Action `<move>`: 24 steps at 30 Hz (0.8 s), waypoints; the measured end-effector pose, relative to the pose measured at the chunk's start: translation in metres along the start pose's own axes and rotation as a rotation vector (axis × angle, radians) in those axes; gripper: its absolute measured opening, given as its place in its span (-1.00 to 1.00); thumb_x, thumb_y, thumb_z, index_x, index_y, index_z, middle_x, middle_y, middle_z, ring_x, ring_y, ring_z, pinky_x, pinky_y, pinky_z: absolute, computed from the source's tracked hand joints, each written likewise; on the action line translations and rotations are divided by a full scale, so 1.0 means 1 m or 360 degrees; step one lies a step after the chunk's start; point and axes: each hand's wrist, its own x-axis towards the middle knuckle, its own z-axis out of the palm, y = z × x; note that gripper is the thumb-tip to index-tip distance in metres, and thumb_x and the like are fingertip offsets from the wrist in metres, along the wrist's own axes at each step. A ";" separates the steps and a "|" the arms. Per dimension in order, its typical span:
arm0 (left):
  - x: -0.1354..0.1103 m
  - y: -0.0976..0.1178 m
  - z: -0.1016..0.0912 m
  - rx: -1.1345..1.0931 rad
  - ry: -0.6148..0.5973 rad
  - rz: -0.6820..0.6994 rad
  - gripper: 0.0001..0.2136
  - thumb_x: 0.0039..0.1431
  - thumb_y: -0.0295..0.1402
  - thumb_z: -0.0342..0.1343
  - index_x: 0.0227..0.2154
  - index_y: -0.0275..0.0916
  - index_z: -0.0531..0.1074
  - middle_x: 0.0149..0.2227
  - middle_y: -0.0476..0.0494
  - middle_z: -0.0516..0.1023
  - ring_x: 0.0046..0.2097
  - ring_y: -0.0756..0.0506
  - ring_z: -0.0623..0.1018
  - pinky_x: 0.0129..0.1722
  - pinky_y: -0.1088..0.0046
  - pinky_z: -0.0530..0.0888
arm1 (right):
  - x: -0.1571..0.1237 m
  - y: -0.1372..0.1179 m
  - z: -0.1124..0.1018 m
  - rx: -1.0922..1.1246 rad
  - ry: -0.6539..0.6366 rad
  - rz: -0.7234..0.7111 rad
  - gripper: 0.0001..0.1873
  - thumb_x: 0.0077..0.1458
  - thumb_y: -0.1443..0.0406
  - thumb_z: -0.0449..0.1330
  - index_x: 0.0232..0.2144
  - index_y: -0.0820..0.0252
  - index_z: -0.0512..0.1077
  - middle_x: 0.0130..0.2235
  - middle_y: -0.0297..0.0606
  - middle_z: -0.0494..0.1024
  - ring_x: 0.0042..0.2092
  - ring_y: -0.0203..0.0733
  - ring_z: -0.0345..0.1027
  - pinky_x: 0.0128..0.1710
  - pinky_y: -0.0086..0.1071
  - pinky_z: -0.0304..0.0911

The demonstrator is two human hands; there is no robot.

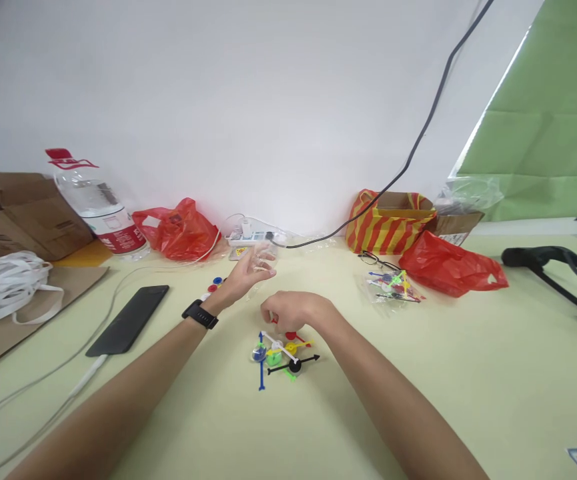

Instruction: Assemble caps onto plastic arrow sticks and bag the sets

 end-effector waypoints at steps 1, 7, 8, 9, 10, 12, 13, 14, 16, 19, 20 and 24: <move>0.000 -0.002 0.000 -0.0015 -0.0012 0.0008 -0.34 0.09 -0.19 0.38 0.23 -0.10 0.28 0.05 -0.21 0.47 -0.06 -0.14 0.55 0.01 0.21 0.50 | 0.001 0.001 0.001 -0.0011 0.0006 0.0011 -0.60 -0.01 0.39 0.23 -0.06 0.17 0.48 -0.15 -0.21 0.58 -0.25 -0.15 0.43 -0.44 -0.44 0.17; 0.001 -0.007 -0.002 -0.0099 -0.0085 0.0043 -0.31 0.06 -0.32 0.37 0.26 -0.08 0.27 0.04 -0.20 0.45 -0.02 -0.13 0.51 0.03 0.21 0.48 | -0.002 0.005 -0.003 0.0064 0.0033 -0.0001 -0.60 -0.02 0.46 0.22 -0.07 0.20 0.49 -0.17 -0.19 0.57 -0.28 -0.18 0.42 -0.43 -0.45 0.18; 0.001 -0.007 -0.002 -0.0104 -0.0092 0.0044 -0.31 0.05 -0.33 0.36 0.25 -0.08 0.27 0.04 -0.20 0.45 -0.03 -0.14 0.51 0.02 0.22 0.48 | -0.006 0.007 -0.007 0.0084 0.0063 0.0005 -0.61 -0.02 0.46 0.22 -0.08 0.21 0.49 -0.17 -0.19 0.57 -0.28 -0.18 0.43 -0.42 -0.45 0.20; 0.001 -0.006 -0.002 -0.0101 -0.0097 0.0043 -0.31 0.05 -0.32 0.36 0.25 -0.08 0.28 0.03 -0.20 0.45 -0.03 -0.14 0.51 0.01 0.22 0.48 | -0.011 0.009 -0.011 0.0109 0.0102 0.0013 -0.63 -0.01 0.46 0.22 -0.10 0.21 0.50 -0.17 -0.19 0.57 -0.27 -0.18 0.44 -0.41 -0.45 0.21; 0.001 -0.005 -0.002 -0.0090 -0.0100 0.0038 -0.32 0.05 -0.31 0.37 0.25 -0.08 0.28 0.02 -0.20 0.45 -0.04 -0.14 0.51 0.00 0.22 0.48 | -0.017 0.012 -0.017 0.0144 0.0143 0.0024 -0.66 0.00 0.47 0.21 -0.12 0.22 0.51 -0.19 -0.19 0.58 -0.28 -0.18 0.45 -0.40 -0.45 0.23; 0.000 -0.003 -0.001 -0.0051 -0.0102 0.0021 -0.33 0.07 -0.26 0.37 0.25 -0.08 0.29 0.00 -0.19 0.46 -0.07 -0.13 0.52 0.00 0.22 0.47 | -0.034 0.017 -0.029 0.0273 0.0235 0.0049 -0.71 0.05 0.46 0.20 -0.15 0.21 0.51 -0.24 -0.21 0.60 -0.29 -0.19 0.48 -0.38 -0.44 0.26; -0.001 -0.001 -0.001 -0.0033 -0.0112 0.0009 -0.33 0.09 -0.23 0.37 0.25 -0.09 0.29 -0.01 -0.18 0.46 -0.09 -0.13 0.52 -0.01 0.22 0.47 | -0.045 0.020 -0.036 0.0381 0.0247 0.0065 -0.74 0.08 0.44 0.20 -0.14 0.19 0.50 -0.26 -0.23 0.61 -0.29 -0.18 0.50 -0.39 -0.44 0.28; -0.001 0.000 -0.001 -0.0022 -0.0136 -0.0006 -0.34 0.10 -0.20 0.37 0.26 -0.09 0.29 -0.02 -0.18 0.46 -0.10 -0.13 0.52 -0.01 0.22 0.46 | -0.056 0.021 -0.043 0.0492 0.0260 0.0046 -0.75 0.12 0.41 0.20 -0.12 0.17 0.49 -0.27 -0.24 0.62 -0.27 -0.17 0.53 -0.37 -0.44 0.31; -0.003 0.004 -0.001 -0.0024 -0.0222 -0.0039 -0.34 0.13 -0.17 0.35 0.27 -0.09 0.28 -0.02 -0.19 0.46 -0.09 -0.14 0.52 0.00 0.22 0.45 | -0.080 0.023 -0.056 0.0642 0.0407 -0.0022 -0.77 0.16 0.36 0.24 -0.10 0.15 0.49 -0.24 -0.23 0.64 -0.22 -0.15 0.56 -0.30 -0.40 0.38; -0.005 0.008 -0.002 -0.0044 -0.0375 -0.0100 -0.35 0.15 -0.16 0.34 0.28 -0.09 0.29 0.01 -0.22 0.47 -0.05 -0.17 0.51 0.03 0.19 0.43 | -0.111 0.023 -0.068 0.0903 0.0800 -0.0173 -0.76 0.20 0.22 0.31 -0.09 0.15 0.49 -0.22 -0.20 0.64 -0.20 -0.13 0.57 -0.18 -0.28 0.46; -0.006 0.009 -0.002 -0.0053 -0.0426 -0.0120 -0.35 0.16 -0.17 0.34 0.28 -0.08 0.29 0.02 -0.23 0.47 -0.03 -0.17 0.51 0.04 0.19 0.43 | -0.119 0.022 -0.070 0.0986 0.1001 -0.0220 -0.74 0.19 0.18 0.33 -0.12 0.15 0.50 -0.23 -0.19 0.64 -0.20 -0.11 0.56 -0.15 -0.26 0.47; -0.007 0.014 -0.002 -0.0173 -0.0718 -0.0218 -0.41 0.21 -0.20 0.29 0.28 -0.05 0.31 0.04 -0.23 0.47 0.01 -0.19 0.50 0.10 0.16 0.40 | -0.133 0.024 -0.073 0.1158 0.1722 -0.0309 -0.70 0.09 0.10 0.43 -0.24 0.13 0.51 -0.21 -0.18 0.62 -0.18 -0.08 0.56 -0.09 -0.18 0.48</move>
